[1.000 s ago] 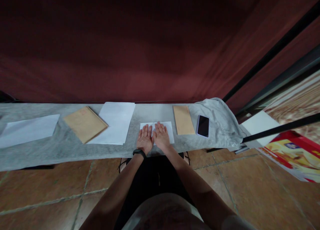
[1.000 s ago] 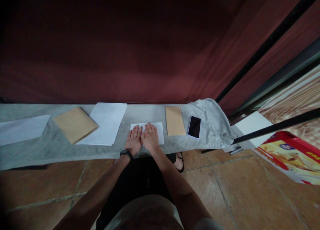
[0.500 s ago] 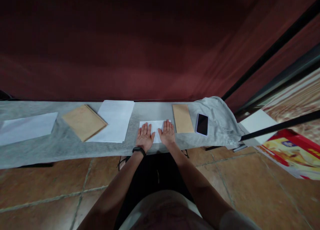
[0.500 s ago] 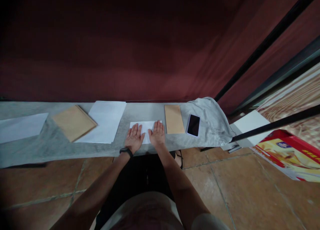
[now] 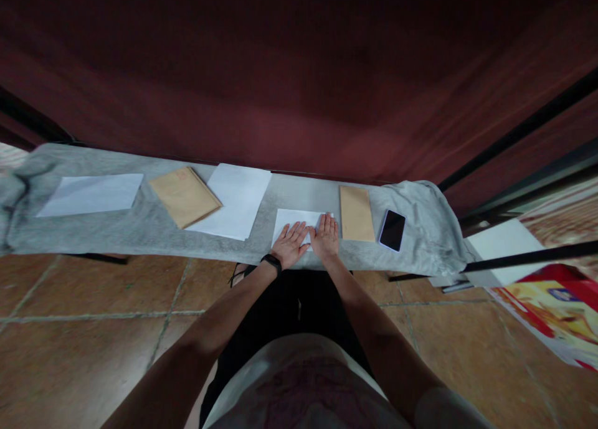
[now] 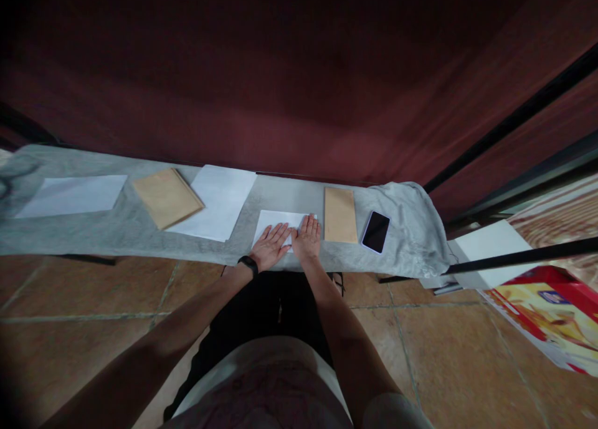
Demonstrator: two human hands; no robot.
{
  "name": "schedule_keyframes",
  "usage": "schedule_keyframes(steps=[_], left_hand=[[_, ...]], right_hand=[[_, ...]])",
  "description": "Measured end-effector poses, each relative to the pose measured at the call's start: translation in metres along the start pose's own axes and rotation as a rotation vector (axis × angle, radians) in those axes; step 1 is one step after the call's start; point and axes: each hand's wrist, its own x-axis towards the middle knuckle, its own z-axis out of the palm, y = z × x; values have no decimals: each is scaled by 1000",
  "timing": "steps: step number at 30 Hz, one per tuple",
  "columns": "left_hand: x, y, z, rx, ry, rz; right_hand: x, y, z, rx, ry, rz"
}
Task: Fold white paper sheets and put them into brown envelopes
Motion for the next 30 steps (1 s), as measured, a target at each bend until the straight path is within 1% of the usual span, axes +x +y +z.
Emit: schedule_keyframes(steps=[2, 4, 6, 8, 10, 13, 18, 24, 30], left_hand=[[-4, -1, -2, 2, 3, 62], [-9, -2, -5, -1, -1, 119], [-13, -2, -7, -3, -7, 139], [-14, -1, -9, -1, -14, 138], [-14, -1, -11, 0, -20, 134], [-16, -2, -14, 1, -35, 146], [-32, -16, -19, 3, -36, 170], [-52, -36, -21, 6, -23, 68], [-65, -50, -18, 27, 19, 14]], right_hand=[[-7, 3, -3, -1, -5, -36], [-20, 8, -6, 14, -19, -142], [-34, 14, -9, 27, -39, -264], [-47, 19, -12, 26, -34, -311], [-56, 23, -14, 20, -11, -297], [-61, 26, -14, 17, 16, -272], [-64, 32, -14, 27, 34, -248], [-72, 46, -20, 17, 6, -226], [-81, 59, -25, -3, 5, -184]])
